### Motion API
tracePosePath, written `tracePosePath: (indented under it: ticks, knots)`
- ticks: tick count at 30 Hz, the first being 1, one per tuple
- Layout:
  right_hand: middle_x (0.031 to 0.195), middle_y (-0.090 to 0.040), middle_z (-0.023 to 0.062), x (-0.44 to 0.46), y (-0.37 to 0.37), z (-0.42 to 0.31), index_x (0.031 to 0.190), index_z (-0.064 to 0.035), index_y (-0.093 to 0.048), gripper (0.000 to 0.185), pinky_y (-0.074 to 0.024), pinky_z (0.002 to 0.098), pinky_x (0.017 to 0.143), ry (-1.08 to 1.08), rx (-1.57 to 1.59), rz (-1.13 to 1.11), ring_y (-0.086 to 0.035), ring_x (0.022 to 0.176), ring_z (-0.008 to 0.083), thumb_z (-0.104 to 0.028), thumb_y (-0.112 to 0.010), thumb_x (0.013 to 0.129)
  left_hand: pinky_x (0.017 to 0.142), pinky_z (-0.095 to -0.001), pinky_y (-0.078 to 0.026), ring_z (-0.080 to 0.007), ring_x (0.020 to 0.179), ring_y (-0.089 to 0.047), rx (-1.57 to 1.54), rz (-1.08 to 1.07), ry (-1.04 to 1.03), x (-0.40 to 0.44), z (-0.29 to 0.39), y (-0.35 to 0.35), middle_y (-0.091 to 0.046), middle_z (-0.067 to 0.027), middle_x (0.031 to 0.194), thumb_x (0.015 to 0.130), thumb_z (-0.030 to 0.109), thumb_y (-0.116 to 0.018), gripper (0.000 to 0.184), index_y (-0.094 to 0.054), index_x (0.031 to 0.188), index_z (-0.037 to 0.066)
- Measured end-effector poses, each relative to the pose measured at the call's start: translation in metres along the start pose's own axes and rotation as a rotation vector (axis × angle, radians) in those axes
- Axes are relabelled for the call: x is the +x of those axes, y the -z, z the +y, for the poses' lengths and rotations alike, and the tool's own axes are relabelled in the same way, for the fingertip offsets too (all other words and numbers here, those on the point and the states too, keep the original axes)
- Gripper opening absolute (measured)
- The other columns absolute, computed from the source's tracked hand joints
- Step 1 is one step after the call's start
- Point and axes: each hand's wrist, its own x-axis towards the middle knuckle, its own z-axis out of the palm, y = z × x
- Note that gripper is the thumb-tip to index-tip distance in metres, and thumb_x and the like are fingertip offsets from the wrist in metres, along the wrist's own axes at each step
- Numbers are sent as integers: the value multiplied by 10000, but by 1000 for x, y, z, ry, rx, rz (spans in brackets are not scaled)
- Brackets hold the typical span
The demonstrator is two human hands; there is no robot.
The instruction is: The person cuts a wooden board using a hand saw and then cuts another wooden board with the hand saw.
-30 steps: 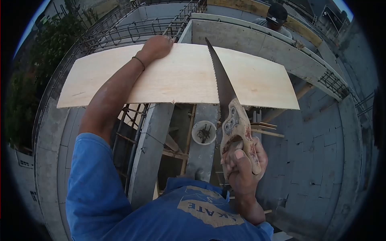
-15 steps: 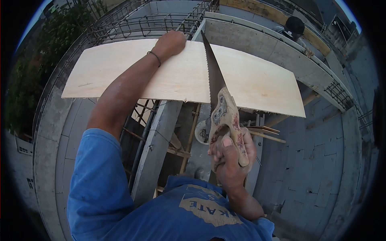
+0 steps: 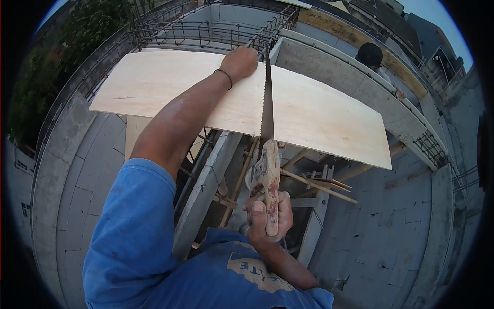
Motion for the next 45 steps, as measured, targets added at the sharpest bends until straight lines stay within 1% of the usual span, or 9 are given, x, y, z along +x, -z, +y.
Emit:
tracePosePath:
  ticks: [8, 21, 26, 29, 36, 38, 41, 44, 45]
  knots:
    - [717, -593, 38, -10, 4, 6, 990, 0, -518, 194, -429, 224, 524, -16, -79, -23, -487, 572, 42, -165, -616, 1021, 935, -518, -570, -442, 1029, -725, -7, 25, 25, -4, 7, 8, -742, -280, 1068, 934, 97, -520, 286, -768, 1012, -22]
    - [717, -608, 45, -11, 23, 11, 979, 5, -542, 188, -466, 257, 551, 62, -84, -32, -519, 586, 71, -162, -625, 1012, 962, -515, -557, -446, 1049, -716, -25, 15, 92, -9, 5, 1, -734, -292, 1088, 937, 91, -523, 286, -760, 1026, -44]
    - [712, -640, 67, -11, 31, 8, 969, 19, -560, 195, -496, 282, 572, 117, -172, -81, -592, 599, 118, -155, -642, 1000, 963, -515, -557, -449, 1056, -714, -37, -18, 96, -5, 3, -1, -731, -293, 1105, 930, 87, -529, 285, -756, 1028, -55]
    - [664, -584, 67, -12, 29, 8, 893, -5, -561, 209, -451, 321, 517, 116, -178, -41, -558, 519, 170, -132, -722, 933, 966, -514, -556, -452, 1061, -712, -32, -43, 107, -10, 7, 4, -731, -293, 1110, 928, 89, -530, 288, -756, 1032, -57]
    - [649, -553, 72, -11, 31, 5, 900, 4, -562, 206, -433, 340, 498, 153, -227, -63, -535, 496, 207, -117, -727, 922, 972, -513, -555, -447, 1084, -708, -65, -27, 190, -8, 9, 4, -731, -288, 1123, 935, 98, -532, 298, -751, 1080, -42]
    - [722, -677, 84, -16, 36, 7, 955, 13, -564, 206, -506, 288, 580, 122, -281, -106, -649, 601, 160, -159, -676, 981, 975, -513, -554, -444, 1088, -708, -71, -29, 187, -8, 8, 4, -732, -287, 1122, 937, 100, -531, 300, -749, 1087, -41]
    - [719, -687, 85, -15, 38, 5, 946, 11, -560, 201, -506, 284, 573, 146, -344, -108, -653, 589, 164, -154, -671, 978, 976, -513, -553, -439, 1093, -707, -64, -43, 181, -9, 6, 4, -732, -286, 1123, 937, 104, -532, 298, -751, 1086, -34]
    - [650, -569, 80, -15, 34, 5, 895, 8, -572, 208, -450, 349, 504, 138, -287, -47, -562, 499, 227, -116, -738, 917, 972, -512, -553, -436, 1092, -707, -42, -59, 159, -14, 9, 11, -733, -279, 1129, 934, 114, -527, 304, -758, 1077, -22]
    - [650, -569, 80, -13, 34, 5, 895, 8, -572, 208, -450, 349, 504, 138, -290, -50, -562, 499, 227, -116, -738, 917, 970, -512, -554, -436, 1090, -706, -25, -63, 135, -14, 9, 12, -735, -272, 1132, 933, 121, -519, 313, -760, 1076, -17]
